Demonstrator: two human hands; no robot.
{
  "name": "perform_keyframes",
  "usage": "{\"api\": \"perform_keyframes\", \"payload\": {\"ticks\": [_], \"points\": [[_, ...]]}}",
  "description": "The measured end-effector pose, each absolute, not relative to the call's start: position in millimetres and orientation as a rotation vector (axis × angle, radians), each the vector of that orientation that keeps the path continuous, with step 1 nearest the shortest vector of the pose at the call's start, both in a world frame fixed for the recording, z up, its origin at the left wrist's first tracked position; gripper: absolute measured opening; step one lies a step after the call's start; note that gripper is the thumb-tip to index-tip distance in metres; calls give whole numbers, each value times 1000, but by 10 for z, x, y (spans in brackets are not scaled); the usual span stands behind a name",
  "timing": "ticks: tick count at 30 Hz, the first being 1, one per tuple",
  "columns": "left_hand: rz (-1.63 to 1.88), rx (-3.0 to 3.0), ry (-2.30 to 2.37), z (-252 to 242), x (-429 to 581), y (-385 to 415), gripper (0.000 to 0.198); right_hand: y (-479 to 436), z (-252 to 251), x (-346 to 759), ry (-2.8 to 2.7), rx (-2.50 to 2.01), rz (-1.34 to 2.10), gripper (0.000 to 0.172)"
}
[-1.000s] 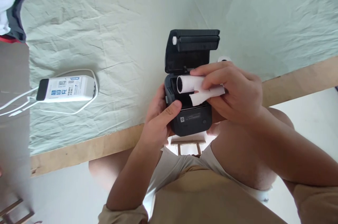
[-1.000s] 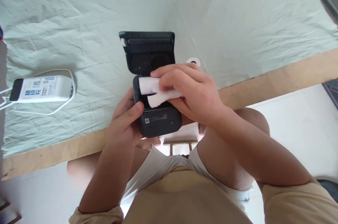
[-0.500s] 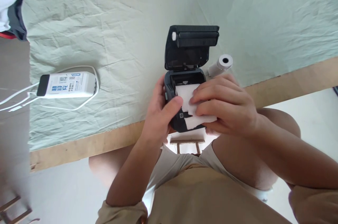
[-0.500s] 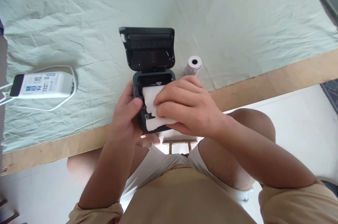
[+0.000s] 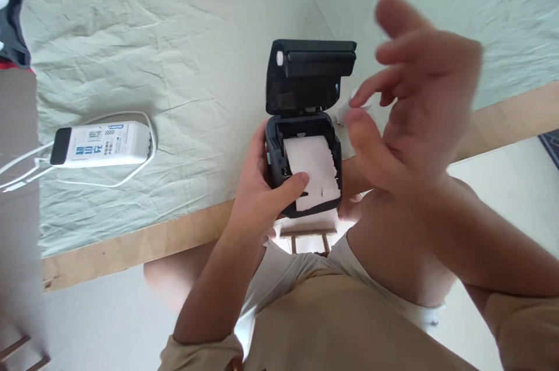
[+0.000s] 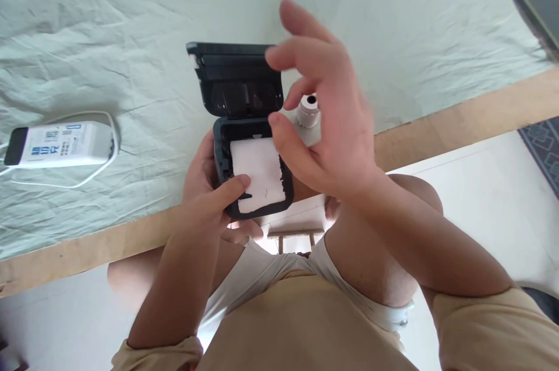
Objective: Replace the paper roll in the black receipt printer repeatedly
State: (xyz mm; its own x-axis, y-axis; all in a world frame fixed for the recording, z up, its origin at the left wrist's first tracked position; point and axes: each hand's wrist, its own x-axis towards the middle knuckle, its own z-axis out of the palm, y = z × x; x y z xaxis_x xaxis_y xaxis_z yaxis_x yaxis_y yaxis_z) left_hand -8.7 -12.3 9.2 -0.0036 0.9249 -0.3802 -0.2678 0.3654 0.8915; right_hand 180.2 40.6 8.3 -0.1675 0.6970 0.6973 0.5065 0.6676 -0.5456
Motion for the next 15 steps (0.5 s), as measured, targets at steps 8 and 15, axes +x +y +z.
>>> {"api": "perform_keyframes", "payload": {"ticks": [8,15], "points": [[1042,734,1214,-7,-149,-142,94,274,-27,1818,-1671,-871,455,3],[1065,695,1109,3,-148,-146,71,224,-173,1886,-1751,-995,912,28]]}}
